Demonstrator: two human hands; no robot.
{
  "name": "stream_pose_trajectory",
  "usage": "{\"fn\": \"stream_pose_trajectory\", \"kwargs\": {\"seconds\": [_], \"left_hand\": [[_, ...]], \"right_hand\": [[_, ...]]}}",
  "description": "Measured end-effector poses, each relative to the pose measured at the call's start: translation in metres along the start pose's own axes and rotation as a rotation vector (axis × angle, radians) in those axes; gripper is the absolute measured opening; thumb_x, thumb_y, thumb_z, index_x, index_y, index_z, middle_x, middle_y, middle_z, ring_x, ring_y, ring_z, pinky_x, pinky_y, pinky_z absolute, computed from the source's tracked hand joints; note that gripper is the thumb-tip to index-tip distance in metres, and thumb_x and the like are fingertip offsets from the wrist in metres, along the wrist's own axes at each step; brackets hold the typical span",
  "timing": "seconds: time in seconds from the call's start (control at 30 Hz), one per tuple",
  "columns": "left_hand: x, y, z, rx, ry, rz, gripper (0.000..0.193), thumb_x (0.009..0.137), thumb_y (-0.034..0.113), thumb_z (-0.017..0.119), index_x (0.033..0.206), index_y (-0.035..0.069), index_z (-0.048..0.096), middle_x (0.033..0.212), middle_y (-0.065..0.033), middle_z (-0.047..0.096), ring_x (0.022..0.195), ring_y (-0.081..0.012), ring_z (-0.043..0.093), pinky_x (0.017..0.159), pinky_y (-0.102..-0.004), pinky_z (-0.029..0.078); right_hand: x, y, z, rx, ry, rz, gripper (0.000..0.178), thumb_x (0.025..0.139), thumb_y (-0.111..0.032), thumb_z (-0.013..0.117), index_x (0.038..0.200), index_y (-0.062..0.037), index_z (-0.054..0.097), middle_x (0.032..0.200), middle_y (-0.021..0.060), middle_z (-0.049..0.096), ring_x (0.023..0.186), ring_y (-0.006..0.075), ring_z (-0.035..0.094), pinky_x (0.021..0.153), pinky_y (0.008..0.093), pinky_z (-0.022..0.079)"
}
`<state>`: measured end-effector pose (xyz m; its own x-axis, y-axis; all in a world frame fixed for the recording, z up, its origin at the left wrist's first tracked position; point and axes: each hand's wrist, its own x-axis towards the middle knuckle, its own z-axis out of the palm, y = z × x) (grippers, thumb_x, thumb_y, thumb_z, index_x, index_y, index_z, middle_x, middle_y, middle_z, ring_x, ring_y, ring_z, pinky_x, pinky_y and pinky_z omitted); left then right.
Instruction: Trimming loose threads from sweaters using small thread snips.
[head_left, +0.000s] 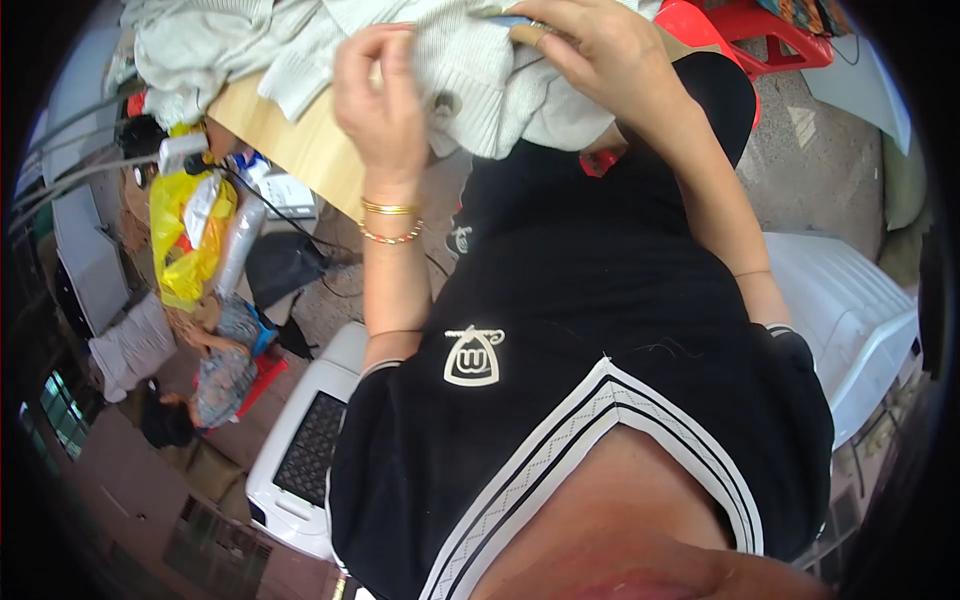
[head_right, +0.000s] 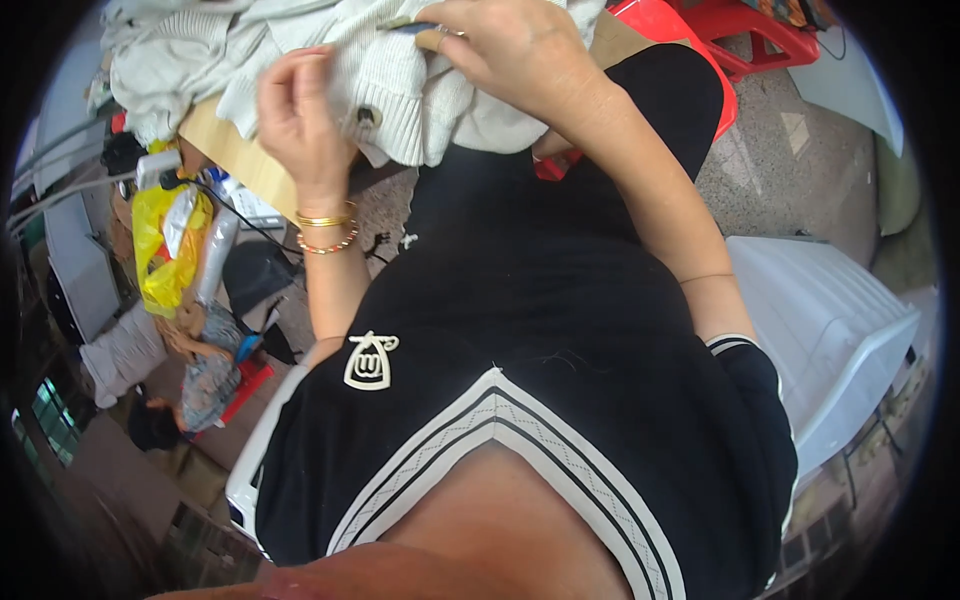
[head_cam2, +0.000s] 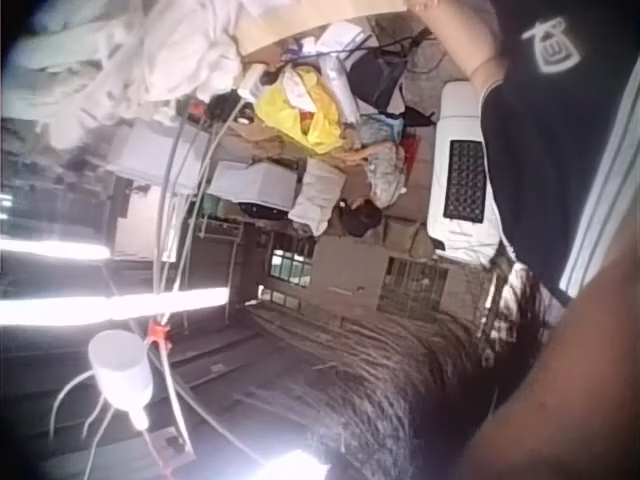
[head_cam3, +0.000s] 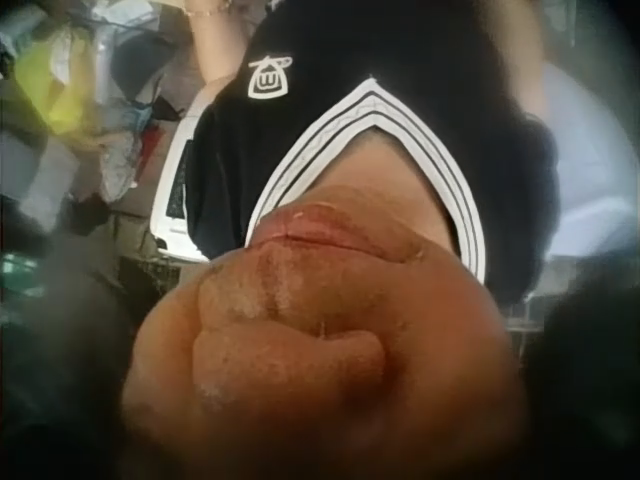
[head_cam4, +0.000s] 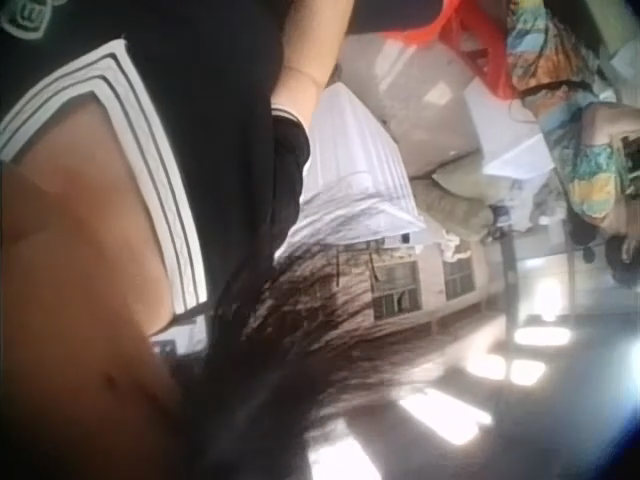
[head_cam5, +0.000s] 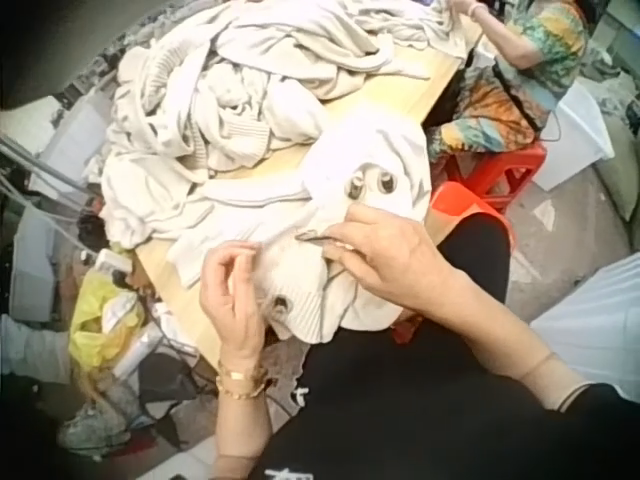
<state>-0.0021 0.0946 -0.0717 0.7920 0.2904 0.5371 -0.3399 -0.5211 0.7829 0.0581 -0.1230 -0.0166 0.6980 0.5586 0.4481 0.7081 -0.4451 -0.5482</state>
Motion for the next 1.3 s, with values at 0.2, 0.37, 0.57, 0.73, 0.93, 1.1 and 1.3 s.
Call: {"fn": "stream_pose_trajectory", "kwargs": {"seconds": [0.2, 0.37, 0.57, 0.73, 0.93, 1.1, 1.3], "left_hand": [[-0.017, -0.025, -0.065, 0.211, 0.054, -0.168, 0.019, 0.099, 0.016, 0.066, 0.089, 0.0, 0.067, 0.093, -0.0077, 0.069, 0.082, -0.0157, 0.063, 0.072, -0.0282, 0.049], [-0.046, 0.001, -0.06, 0.304, -0.117, 0.029, 0.023, 0.092, 0.009, 0.074, 0.115, 0.004, 0.071, 0.115, -0.009, 0.062, 0.087, -0.0141, 0.064, 0.076, -0.0267, 0.055], [-0.054, -0.001, -0.043, 0.236, -0.203, 0.019, 0.024, 0.084, 0.011, 0.079, 0.108, 0.012, 0.077, 0.105, -0.0039, 0.065, 0.078, -0.0186, 0.064, 0.073, -0.0328, 0.052], [-0.045, 0.004, -0.049, 0.432, -0.217, 0.185, 0.022, 0.083, 0.007, 0.078, 0.105, 0.011, 0.077, 0.094, -0.0034, 0.068, 0.08, -0.0197, 0.064, 0.073, -0.0319, 0.05], [-0.045, 0.007, -0.049, 0.476, -0.206, 0.214, 0.013, 0.086, 0.01, 0.075, 0.098, 0.012, 0.076, 0.096, -0.002, 0.068, 0.081, -0.0201, 0.061, 0.075, -0.033, 0.046], [-0.052, 0.003, -0.049, 0.447, -0.175, 0.19, 0.011, 0.086, 0.013, 0.076, 0.097, 0.013, 0.074, 0.095, -0.0006, 0.066, 0.082, -0.0195, 0.062, 0.075, -0.0332, 0.044], [-0.053, 0.003, -0.044, 0.39, -0.173, 0.182, 0.01, 0.087, 0.015, 0.075, 0.096, 0.012, 0.071, 0.094, -0.0009, 0.064, 0.083, -0.0206, 0.062, 0.075, -0.0342, 0.042]], "right_hand": [[-0.009, -0.002, -0.008, 0.089, 0.027, 0.082, 0.025, 0.085, -0.008, 0.076, 0.108, 0.0011, 0.07, 0.081, 0.0115, 0.058, 0.066, 0.0221, 0.06, 0.059, 0.0314, 0.047], [-0.009, -0.007, -0.011, 0.084, 0.009, 0.047, 0.03, 0.082, -0.005, 0.08, 0.109, 0.0014, 0.071, 0.081, 0.0102, 0.06, 0.066, 0.0192, 0.058, 0.057, 0.0285, 0.045], [-0.012, -0.02, 0.004, 0.07, -0.185, -0.171, 0.04, 0.084, -0.015, 0.08, 0.121, -0.0073, 0.069, 0.085, 0.0087, 0.06, 0.071, 0.027, 0.062, 0.062, 0.0335, 0.051], [-0.016, -0.011, 0.024, -0.113, -0.229, -0.28, 0.042, 0.084, -0.019, 0.082, 0.124, -0.0148, 0.072, 0.088, 0.0013, 0.061, 0.07, 0.0163, 0.062, 0.059, 0.0295, 0.05], [-0.006, 0.005, 0.053, 0.02, 0.218, -0.645, 0.034, 0.085, -0.021, 0.077, 0.116, -0.0105, 0.069, 0.084, 0.0061, 0.054, 0.072, 0.0244, 0.06, 0.062, 0.0355, 0.049], [-0.001, -0.027, 0.027, -0.204, -0.268, -0.351, 0.035, 0.084, -0.022, 0.077, 0.116, -0.0112, 0.07, 0.083, 0.0053, 0.053, 0.072, 0.023, 0.06, 0.061, 0.0351, 0.048], [-0.006, 0.006, 0.068, -0.135, 0.206, -0.635, 0.032, 0.085, -0.023, 0.075, 0.115, -0.0135, 0.071, 0.084, 0.0031, 0.052, 0.073, 0.0197, 0.06, 0.059, 0.0329, 0.049]]}}
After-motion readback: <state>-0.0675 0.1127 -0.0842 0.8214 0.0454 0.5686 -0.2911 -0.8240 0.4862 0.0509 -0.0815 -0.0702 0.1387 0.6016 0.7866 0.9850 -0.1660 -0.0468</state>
